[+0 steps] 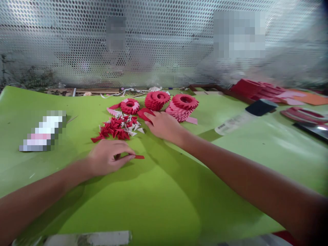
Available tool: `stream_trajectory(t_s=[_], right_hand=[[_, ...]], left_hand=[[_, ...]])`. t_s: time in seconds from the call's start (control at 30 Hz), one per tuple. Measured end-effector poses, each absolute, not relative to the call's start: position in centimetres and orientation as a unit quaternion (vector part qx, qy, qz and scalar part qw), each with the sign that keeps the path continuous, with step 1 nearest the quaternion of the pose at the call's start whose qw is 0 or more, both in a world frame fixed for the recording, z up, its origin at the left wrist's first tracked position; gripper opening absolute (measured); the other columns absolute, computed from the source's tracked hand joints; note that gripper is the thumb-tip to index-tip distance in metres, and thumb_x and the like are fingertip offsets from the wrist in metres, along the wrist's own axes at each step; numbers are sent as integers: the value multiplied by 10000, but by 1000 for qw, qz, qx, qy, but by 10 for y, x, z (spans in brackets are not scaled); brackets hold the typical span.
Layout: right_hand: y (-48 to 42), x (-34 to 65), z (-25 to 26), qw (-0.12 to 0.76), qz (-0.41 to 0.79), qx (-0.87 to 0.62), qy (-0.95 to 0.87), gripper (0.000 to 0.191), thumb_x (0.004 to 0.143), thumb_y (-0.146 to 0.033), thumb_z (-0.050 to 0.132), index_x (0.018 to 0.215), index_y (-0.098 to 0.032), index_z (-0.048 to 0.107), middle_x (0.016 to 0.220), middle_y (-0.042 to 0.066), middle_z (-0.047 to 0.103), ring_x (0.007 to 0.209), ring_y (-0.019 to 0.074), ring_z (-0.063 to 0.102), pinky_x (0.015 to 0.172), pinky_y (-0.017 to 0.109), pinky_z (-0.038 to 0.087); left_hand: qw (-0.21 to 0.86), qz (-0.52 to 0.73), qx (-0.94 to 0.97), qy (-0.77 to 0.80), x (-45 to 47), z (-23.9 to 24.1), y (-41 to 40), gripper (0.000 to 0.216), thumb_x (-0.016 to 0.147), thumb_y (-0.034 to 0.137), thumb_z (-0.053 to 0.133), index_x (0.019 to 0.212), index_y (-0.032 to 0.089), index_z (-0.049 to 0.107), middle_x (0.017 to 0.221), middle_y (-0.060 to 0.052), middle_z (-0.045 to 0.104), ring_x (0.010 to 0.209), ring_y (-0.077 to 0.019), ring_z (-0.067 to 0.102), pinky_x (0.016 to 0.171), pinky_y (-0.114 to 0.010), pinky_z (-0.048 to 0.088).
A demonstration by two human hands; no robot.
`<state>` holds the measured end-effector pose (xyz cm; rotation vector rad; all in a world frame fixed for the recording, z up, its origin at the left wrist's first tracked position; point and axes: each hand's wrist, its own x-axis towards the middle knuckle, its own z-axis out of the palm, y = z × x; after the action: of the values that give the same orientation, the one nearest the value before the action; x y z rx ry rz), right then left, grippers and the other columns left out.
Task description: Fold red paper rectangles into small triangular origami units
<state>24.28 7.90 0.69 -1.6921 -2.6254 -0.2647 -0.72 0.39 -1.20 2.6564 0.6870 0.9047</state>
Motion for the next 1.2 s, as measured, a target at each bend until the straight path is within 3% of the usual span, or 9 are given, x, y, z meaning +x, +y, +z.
stream_trajectory(t_s=[0.17, 0.33, 0.6, 0.8, 0.9, 0.97, 1.03, 1.1, 1.2], right_hand=[[82, 251, 10, -19, -67, -502, -862, 619, 1064, -456, 231, 1594, -147, 312, 1466, 211, 544, 1225, 393, 609, 996, 570, 494], [86, 254, 13, -73, -107, -455, -881, 601, 1062, -353, 189, 1582, -84, 326, 1445, 224, 559, 1181, 380, 620, 979, 559, 511], [91, 251, 6, -26, -84, -517, -851, 727, 1029, -612, 189, 1611, -184, 269, 1507, 177, 510, 1280, 398, 555, 968, 582, 535], [75, 252, 24, 70, -83, -522, -846, 679, 1037, -561, 296, 1550, -126, 391, 1501, 206, 501, 1300, 398, 535, 1032, 599, 474], [56, 247, 35, 129, 9, -514, -848, 610, 1039, -556, 327, 1412, -138, 567, 1361, 188, 620, 1178, 357, 622, 956, 533, 520], [40, 241, 36, 154, 134, -492, -846, 572, 1043, -563, 318, 1240, -169, 683, 1139, 145, 724, 964, 284, 696, 778, 418, 565], [25, 235, 32, 158, 216, -446, -854, 469, 1038, -519, 389, 1148, -196, 711, 1047, 102, 743, 847, 228, 695, 684, 344, 535], [14, 231, 25, 161, 211, -414, -871, 350, 1016, -434, 482, 1018, -185, 729, 923, 77, 747, 758, 197, 665, 651, 314, 488], [6, 231, 16, 180, 224, -396, -872, 287, 1020, -345, 486, 985, -182, 720, 855, 56, 738, 700, 165, 633, 609, 275, 434]], left_hand=[[122, 308, 913, 236, -7, -13, 4, 239, 1000, 259, 570, 929, 163, 777, 779, -40, 788, 607, -127, 703, 502, -196, 511], [118, 309, 912, 242, -6, -15, 4, 221, 987, 249, 590, 909, 162, 778, 774, -35, 789, 601, -134, 706, 507, -207, 514], [126, 310, 912, 237, -6, -14, 4, 211, 984, 249, 592, 922, 163, 775, 779, -35, 789, 628, -136, 715, 536, -213, 534], [169, 310, 898, 262, -7, -16, 5, 205, 975, 249, 599, 932, 163, 781, 780, -38, 788, 563, -114, 682, 472, -187, 511], [223, 311, 873, 302, -7, -15, 6, 185, 958, 242, 619, 936, 159, 783, 764, -37, 778, 512, -97, 644, 435, -172, 484], [257, 311, 853, 331, -6, -13, 6, 168, 936, 231, 635, 928, 155, 785, 762, -41, 775, 524, -104, 641, 438, -176, 477], [280, 312, 834, 359, -5, -10, 6, 168, 918, 243, 642, 912, 160, 788, 756, -45, 774, 530, -112, 632, 437, -182, 454], [297, 313, 815, 387, -4, -7, 4, 185, 907, 286, 648, 900, 169, 791, 763, -47, 776, 532, -116, 616, 444, -189, 430], [322, 309, 784, 431, -2, -4, 1, 247, 899, 378, 648, 891, 175, 788, 764, -46, 772, 502, -112, 565, 431, -196, 374]])
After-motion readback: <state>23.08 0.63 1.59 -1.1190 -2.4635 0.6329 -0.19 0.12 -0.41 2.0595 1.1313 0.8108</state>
